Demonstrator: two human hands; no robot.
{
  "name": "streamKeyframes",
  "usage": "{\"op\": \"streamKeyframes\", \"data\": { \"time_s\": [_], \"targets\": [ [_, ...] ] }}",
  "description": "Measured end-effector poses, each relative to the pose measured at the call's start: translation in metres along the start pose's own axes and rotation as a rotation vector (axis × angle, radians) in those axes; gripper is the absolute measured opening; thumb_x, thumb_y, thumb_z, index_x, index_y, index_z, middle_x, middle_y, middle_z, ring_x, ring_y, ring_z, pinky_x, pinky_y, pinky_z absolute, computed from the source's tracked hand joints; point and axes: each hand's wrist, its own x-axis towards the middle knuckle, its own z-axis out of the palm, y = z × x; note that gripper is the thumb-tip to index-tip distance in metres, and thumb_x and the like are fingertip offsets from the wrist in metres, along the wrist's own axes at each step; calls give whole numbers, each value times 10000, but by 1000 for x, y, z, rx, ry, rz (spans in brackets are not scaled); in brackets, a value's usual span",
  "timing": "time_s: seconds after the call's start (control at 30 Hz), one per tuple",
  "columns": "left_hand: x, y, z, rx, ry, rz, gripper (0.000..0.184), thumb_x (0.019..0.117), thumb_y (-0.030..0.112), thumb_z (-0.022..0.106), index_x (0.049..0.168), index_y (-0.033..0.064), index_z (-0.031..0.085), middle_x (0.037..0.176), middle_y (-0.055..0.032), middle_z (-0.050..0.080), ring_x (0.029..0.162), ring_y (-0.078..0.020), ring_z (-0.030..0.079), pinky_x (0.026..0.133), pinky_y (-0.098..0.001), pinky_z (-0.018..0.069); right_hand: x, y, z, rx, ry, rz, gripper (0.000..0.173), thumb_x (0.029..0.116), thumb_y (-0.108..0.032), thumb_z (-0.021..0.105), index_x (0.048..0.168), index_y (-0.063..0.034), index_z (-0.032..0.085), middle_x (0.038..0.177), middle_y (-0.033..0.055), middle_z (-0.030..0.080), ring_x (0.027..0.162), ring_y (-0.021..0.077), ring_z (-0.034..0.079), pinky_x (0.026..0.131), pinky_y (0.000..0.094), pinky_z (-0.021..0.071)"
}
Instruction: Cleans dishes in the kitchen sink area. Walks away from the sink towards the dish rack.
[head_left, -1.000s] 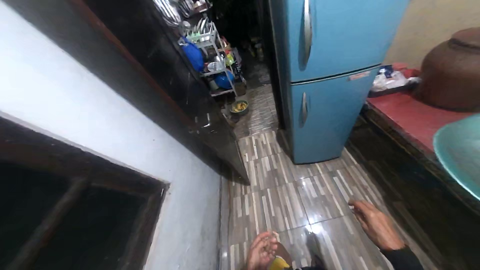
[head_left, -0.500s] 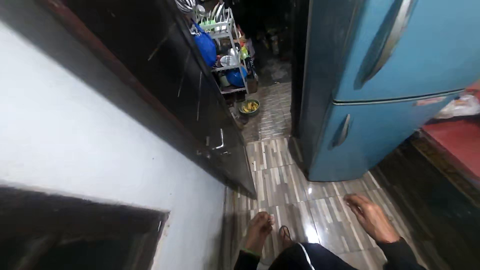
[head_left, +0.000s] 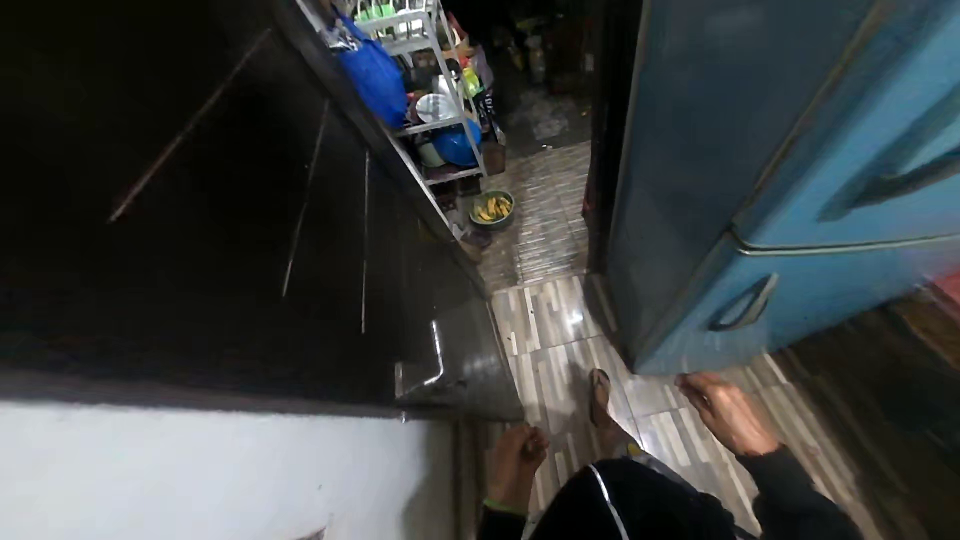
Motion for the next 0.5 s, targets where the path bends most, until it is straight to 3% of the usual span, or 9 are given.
{"op": "streamKeyframes", "data": {
  "time_s": [0.13,0.27,0.4,0.5],
  "targets": [
    [52,39,38,-18,50,9,244,1085,82,372,968,4,571,792,-63,679,674,-125,667,649,-250,579,97,-3,-4,11,-2,-47,190,975,-26,615,1104,7,750,1074,225,725,955,400,723,861,580,581],
    [93,96,82,-29,72,66,226,1080,54,347,966,29,540,743,-14,647,639,-79,646,631,-209,564,197,-19,-21,43,12,-128,195,971,-20,602,1095,13,750,1081,226,725,965,414,720,852,591,577],
    [146,135,111,-65,71,168,174,1033,-7,369,983,32,531,784,-30,662,678,-105,660,654,-243,570,289,-28,-27,6,-76,-175,219,1002,-59,591,1146,4,744,1141,224,719,1025,409,714,891,582,571],
    [171,159,127,-68,80,178,165,999,-33,386,1090,3,520,828,-56,659,706,-128,664,663,-266,571,337,-34,-32,1,-117,-204,241,999,-45,583,1186,-9,731,1144,215,718,1020,401,716,889,569,575]
  ]
}}
